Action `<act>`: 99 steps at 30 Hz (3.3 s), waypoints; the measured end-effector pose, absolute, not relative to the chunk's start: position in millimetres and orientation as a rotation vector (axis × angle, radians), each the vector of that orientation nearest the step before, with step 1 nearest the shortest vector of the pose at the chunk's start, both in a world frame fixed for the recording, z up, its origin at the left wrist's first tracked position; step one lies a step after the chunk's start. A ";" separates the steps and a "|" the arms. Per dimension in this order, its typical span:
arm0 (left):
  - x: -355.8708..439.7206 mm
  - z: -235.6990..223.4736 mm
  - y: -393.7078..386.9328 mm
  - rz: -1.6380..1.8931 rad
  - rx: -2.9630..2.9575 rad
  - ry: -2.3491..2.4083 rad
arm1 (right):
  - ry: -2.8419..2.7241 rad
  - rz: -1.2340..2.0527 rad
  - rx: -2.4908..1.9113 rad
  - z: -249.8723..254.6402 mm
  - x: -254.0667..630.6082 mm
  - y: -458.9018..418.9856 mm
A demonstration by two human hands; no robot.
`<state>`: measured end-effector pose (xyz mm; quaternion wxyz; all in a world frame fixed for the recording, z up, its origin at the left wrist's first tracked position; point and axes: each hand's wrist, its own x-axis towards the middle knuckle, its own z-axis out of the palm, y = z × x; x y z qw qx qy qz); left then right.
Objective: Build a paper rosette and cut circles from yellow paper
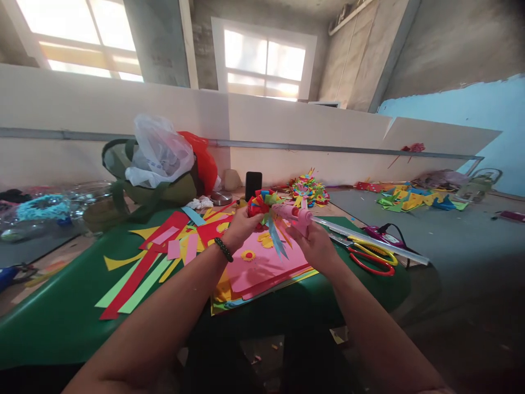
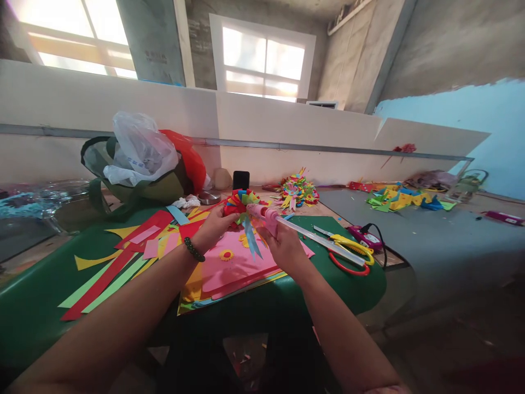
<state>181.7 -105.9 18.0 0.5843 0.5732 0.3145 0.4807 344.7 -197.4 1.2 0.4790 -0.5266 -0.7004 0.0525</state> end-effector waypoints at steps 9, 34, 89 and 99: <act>180.8 17.8 -105.1 1.111 1.357 0.738 | -1.716 0.095 -1.303 1.1 346.4 -197.6; 179.2 15.8 -98.3 1.056 1.306 0.824 | -1.707 0.103 -1.314 9.7 347.3 -207.6; 121.1 32.1 -38.0 1.596 0.941 0.949 | -2.503 0.568 -1.544 -8.4 293.2 -117.4; 127.8 33.8 -48.8 1.561 1.040 1.003 | -2.040 0.892 -1.476 -0.3 332.2 -107.0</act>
